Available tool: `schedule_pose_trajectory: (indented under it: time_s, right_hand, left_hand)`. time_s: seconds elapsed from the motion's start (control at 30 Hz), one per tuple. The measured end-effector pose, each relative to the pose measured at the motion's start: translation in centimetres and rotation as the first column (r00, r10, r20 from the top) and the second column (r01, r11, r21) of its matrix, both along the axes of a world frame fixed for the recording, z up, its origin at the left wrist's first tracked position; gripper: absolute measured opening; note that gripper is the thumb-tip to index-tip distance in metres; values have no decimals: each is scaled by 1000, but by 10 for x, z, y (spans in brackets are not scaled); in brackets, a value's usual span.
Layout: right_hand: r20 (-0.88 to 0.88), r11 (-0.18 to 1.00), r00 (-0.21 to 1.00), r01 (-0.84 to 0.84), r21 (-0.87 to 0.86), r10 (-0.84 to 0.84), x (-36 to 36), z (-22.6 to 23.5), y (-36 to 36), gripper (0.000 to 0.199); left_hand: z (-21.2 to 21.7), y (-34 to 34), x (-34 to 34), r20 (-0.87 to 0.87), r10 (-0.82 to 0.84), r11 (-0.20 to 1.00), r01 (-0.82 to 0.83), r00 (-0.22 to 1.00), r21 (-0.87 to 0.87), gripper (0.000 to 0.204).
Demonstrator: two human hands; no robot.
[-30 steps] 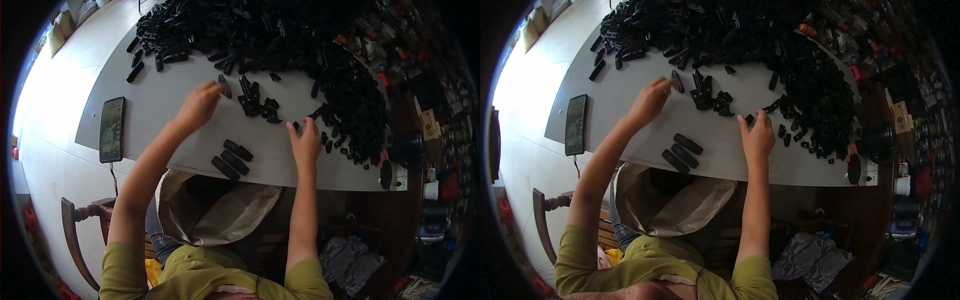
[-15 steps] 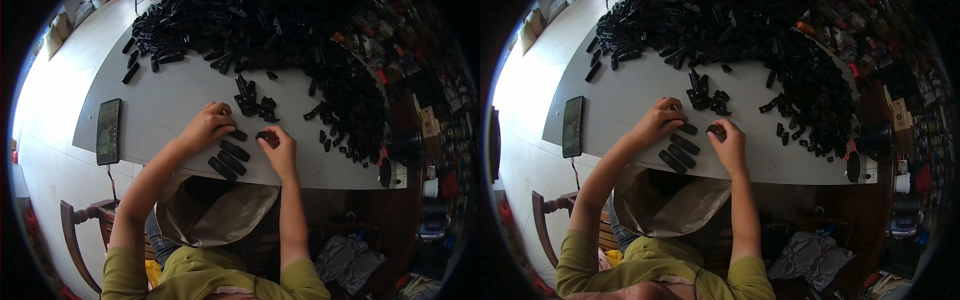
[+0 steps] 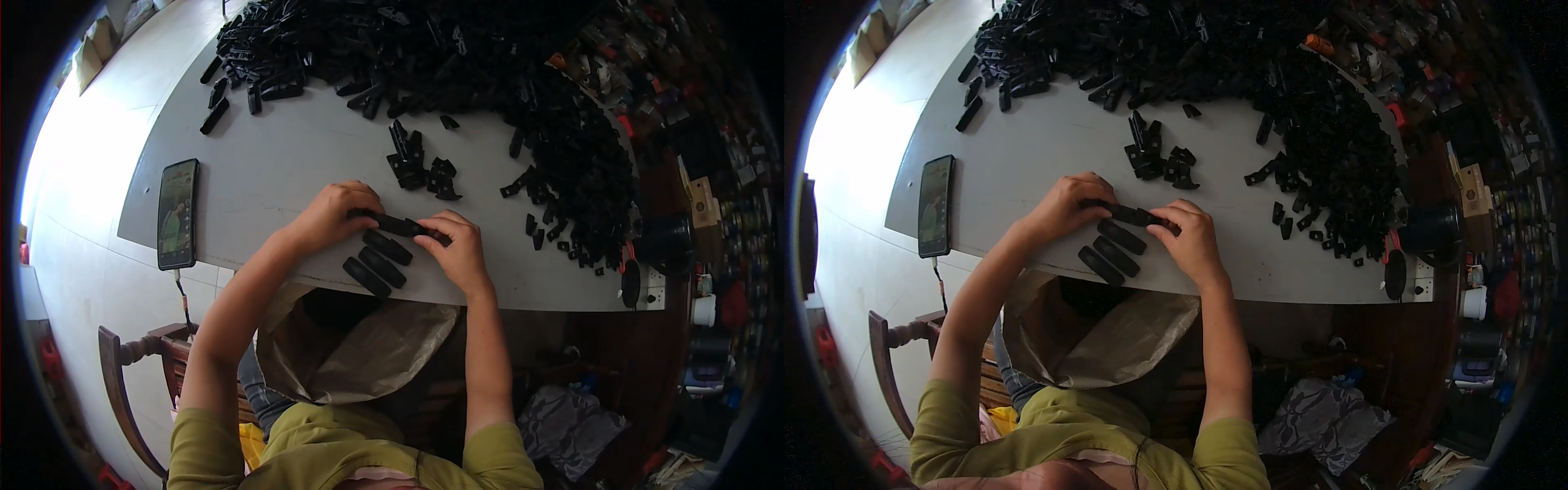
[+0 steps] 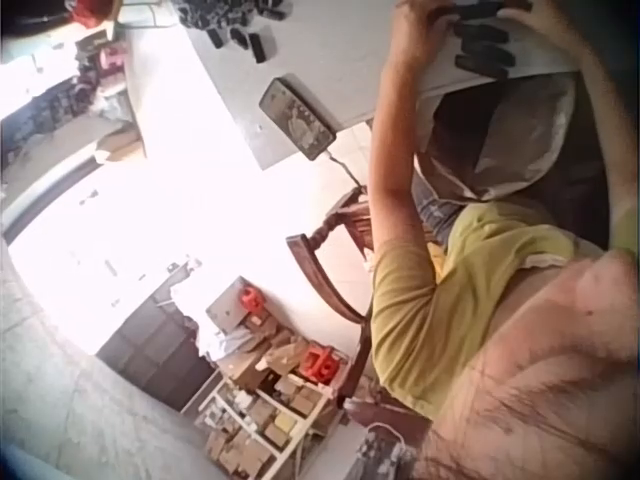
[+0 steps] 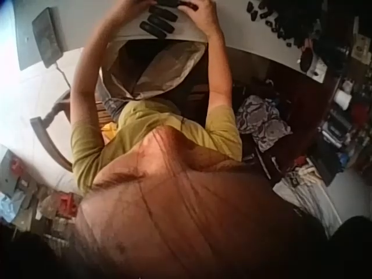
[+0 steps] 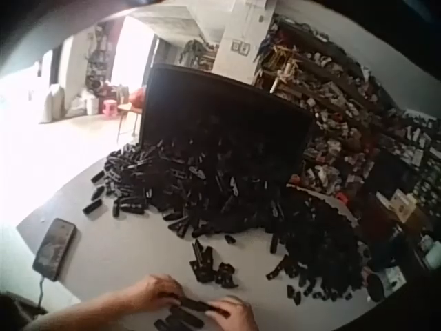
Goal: Inspecting and sorting a large quantity of small black plastic components on a table.
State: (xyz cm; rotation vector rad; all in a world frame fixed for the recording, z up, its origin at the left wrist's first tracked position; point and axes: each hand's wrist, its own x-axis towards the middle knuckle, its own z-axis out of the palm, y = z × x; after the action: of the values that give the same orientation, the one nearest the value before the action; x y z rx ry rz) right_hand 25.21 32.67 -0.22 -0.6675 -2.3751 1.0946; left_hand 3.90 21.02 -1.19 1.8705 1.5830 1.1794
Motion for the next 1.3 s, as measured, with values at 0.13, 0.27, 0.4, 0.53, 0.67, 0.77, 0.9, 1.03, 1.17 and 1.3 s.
schedule_pose_trajectory:
  time_s: [0.13,0.27,0.4,0.53,0.67,0.77,0.9,1.03,1.17,1.3]
  right_hand:
    - [-88,992,994,-55,116,65,-12,-7,1,24]
    - [-64,988,993,-91,126,100,-22,-5,-5,25]
    - [-205,943,967,205,263,-153,-15,-13,1,29]
    - [-139,861,951,311,403,-278,-6,-25,11,32]
    - [-95,842,958,284,459,-272,-12,-23,6,30]
    - [-62,853,956,284,437,-287,-7,-26,10,29]
    - [-56,843,949,302,446,-310,-7,-27,10,27]
    - [-87,834,948,311,455,-306,-5,-29,12,26]
    - [-112,836,946,320,446,-303,-10,-30,9,26]
    - [-112,820,935,350,453,-337,-3,-28,10,24]
  left_hand:
    - [-2,2,5,5,-23,1000,23,1000,14,23]
    - [-2,-8,3,-11,24,1000,-24,1000,4,23]
    - [13,-29,15,-92,8,999,-12,996,-37,26]
    - [48,-94,13,-236,274,957,-289,932,-32,28]
    - [47,-188,-27,-195,740,660,-750,644,28,32]
    - [31,-228,-62,-208,829,520,-852,520,-58,38]
    - [12,-208,-89,-302,846,460,-888,438,2,46]
    - [16,-124,-74,-339,727,659,-745,597,100,51]
    - [6,-58,-40,-226,589,799,-601,776,17,49]
    - [-5,-37,-9,-481,555,796,-602,679,69,42]
